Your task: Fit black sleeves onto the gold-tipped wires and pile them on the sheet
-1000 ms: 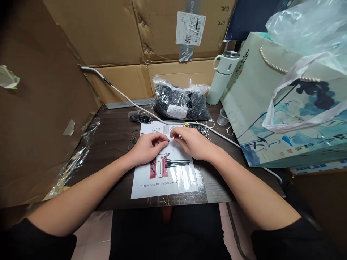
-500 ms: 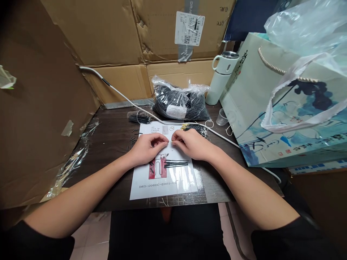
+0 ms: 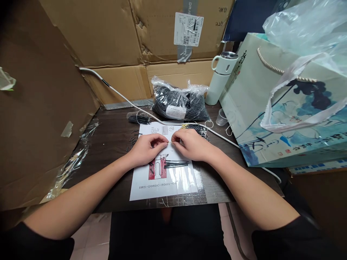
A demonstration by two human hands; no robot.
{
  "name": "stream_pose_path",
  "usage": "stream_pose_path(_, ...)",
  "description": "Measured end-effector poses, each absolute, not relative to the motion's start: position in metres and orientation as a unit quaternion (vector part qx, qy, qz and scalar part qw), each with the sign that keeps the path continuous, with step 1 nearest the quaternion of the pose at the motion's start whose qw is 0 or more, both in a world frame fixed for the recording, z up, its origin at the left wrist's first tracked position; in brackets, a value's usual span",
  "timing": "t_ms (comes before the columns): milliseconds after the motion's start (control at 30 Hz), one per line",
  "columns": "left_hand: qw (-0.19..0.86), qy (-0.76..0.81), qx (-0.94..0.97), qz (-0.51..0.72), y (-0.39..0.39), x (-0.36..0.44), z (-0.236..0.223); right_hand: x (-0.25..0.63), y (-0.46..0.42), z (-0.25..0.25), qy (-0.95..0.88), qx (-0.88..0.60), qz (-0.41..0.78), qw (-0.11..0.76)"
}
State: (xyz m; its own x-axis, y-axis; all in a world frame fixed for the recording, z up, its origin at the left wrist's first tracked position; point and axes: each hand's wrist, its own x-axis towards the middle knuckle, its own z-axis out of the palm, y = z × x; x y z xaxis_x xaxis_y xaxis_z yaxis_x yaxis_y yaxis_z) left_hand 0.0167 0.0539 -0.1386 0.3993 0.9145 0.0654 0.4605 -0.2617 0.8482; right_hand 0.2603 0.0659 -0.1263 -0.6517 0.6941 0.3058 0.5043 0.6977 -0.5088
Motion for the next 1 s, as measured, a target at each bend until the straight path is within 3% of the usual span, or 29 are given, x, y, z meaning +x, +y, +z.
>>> stream_pose_path(1000, 0.313, 0.441, 0.787, 0.296, 0.0494, 0.0177, -0.1393, 0.2585, 0.0625, -0.1231, -0.894, -0.317, 0.182, 0.26)
